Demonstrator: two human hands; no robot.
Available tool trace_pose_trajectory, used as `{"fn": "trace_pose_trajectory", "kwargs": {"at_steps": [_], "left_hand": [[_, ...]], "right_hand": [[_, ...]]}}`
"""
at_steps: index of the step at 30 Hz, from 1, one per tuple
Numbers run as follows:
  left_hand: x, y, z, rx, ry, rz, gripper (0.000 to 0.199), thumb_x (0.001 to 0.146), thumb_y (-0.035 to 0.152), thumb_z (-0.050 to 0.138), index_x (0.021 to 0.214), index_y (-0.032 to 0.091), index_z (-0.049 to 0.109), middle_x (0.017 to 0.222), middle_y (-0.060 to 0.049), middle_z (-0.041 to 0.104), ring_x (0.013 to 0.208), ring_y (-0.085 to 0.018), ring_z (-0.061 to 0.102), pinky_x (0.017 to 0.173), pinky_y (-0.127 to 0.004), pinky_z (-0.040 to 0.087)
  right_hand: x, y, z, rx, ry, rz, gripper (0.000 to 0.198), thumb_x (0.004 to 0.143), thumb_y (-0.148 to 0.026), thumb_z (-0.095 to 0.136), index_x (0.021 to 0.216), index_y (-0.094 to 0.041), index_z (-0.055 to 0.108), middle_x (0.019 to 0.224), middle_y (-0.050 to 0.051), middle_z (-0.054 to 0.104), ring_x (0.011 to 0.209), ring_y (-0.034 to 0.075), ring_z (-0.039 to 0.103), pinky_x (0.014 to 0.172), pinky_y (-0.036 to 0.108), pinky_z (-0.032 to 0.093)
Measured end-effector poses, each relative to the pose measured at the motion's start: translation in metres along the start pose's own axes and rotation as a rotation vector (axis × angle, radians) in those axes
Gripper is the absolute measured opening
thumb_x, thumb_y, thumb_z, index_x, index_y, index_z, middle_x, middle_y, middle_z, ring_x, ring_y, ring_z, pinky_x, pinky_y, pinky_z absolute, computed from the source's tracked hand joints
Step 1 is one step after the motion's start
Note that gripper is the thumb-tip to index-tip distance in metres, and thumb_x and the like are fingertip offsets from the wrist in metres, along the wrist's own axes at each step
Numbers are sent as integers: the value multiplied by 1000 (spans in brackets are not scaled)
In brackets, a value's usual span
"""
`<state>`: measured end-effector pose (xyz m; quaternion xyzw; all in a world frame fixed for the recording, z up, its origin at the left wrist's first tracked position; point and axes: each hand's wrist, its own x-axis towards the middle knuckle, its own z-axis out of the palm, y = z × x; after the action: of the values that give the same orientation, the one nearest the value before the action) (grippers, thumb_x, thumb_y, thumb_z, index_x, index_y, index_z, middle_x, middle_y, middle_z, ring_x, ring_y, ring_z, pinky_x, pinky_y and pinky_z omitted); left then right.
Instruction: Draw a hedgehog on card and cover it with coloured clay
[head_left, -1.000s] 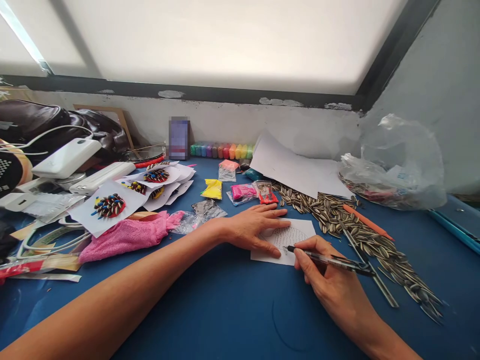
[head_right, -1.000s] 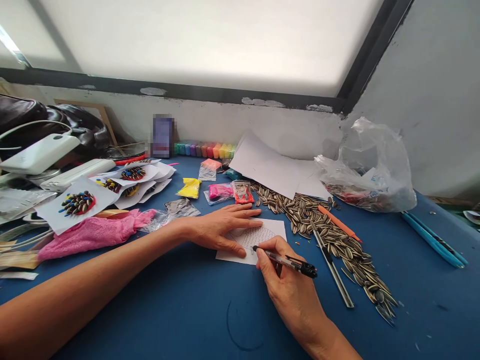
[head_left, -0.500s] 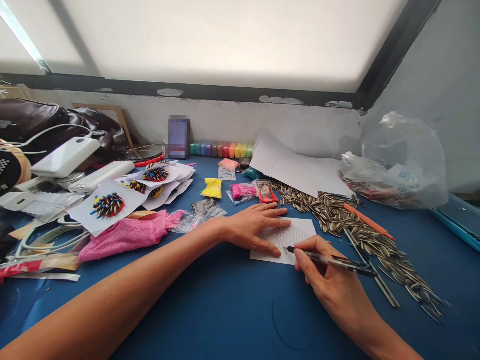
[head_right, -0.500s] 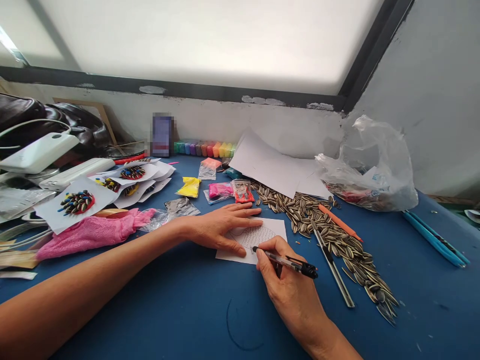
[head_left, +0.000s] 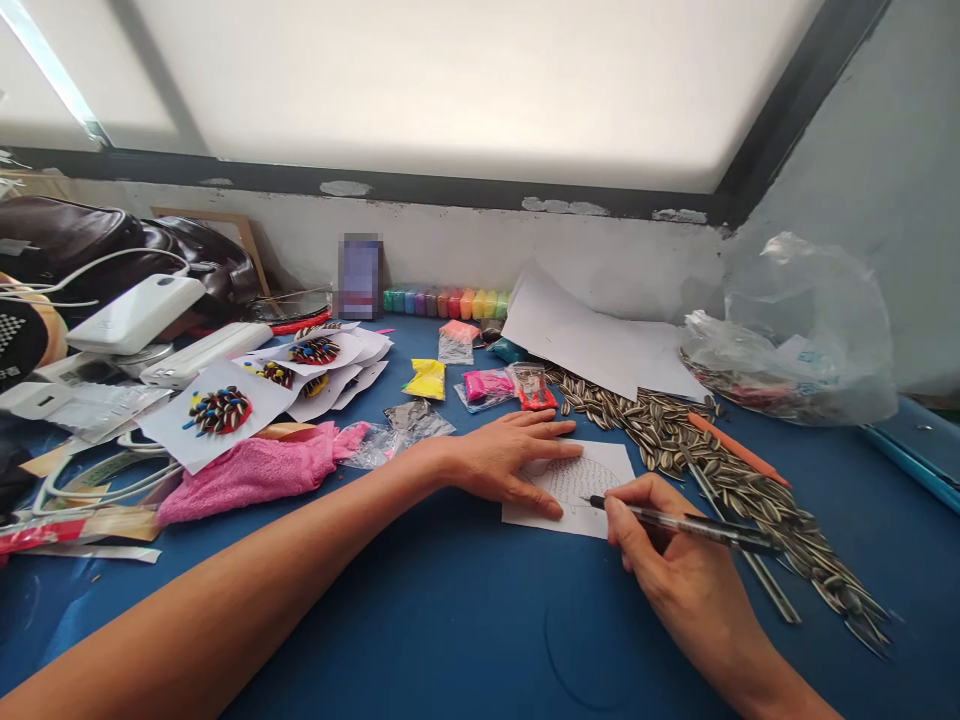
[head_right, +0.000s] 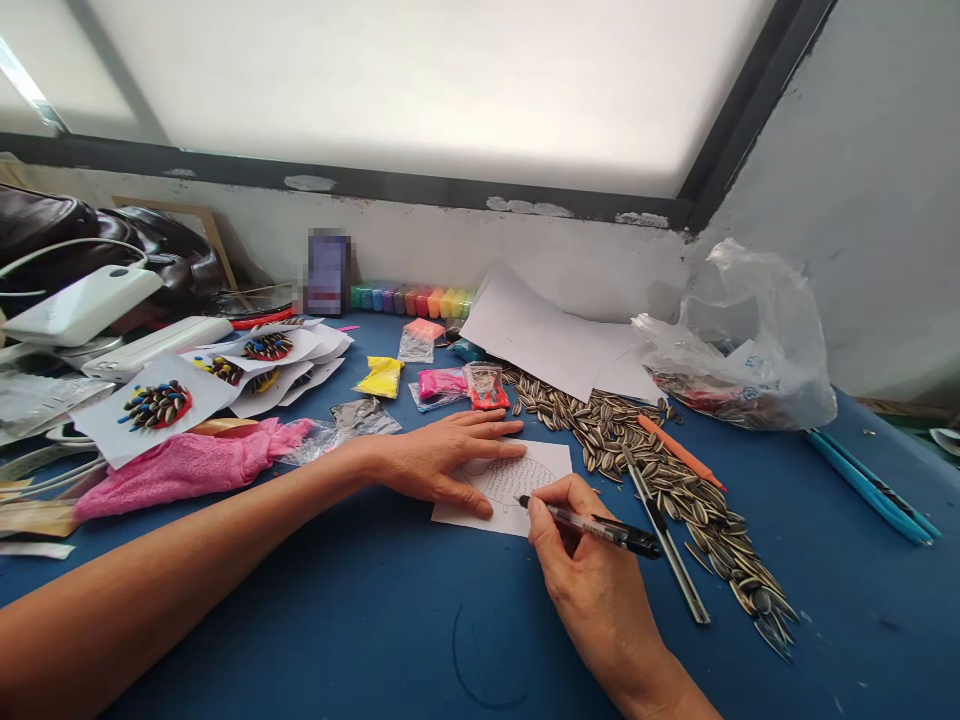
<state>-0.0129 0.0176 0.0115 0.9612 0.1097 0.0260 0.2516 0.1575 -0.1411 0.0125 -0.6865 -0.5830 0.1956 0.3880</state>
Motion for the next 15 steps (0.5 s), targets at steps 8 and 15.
{"fn": "trace_pose_trajectory", "kwargs": {"at_steps": [8, 15], "left_hand": [[0, 2, -1, -7, -4, -18, 80, 85, 65, 56, 151, 25, 34, 163, -5, 14, 151, -28, 8, 122, -45, 10], [-1, 2, -1, -20, 4, -13, 78, 86, 66, 55, 150, 27, 35, 162, -5, 14, 151, -29, 11, 122, -46, 12]], "right_hand": [[0, -3, 1, 0, -62, 4, 27, 91, -47, 50, 79, -24, 56, 60, -3, 55, 49, 13, 50, 46, 25, 43], [0, -4, 0, -21, -63, -13, 27, 91, -47, 50, 78, -25, 56, 59, -3, 54, 50, 14, 51, 48, 26, 42]]}}
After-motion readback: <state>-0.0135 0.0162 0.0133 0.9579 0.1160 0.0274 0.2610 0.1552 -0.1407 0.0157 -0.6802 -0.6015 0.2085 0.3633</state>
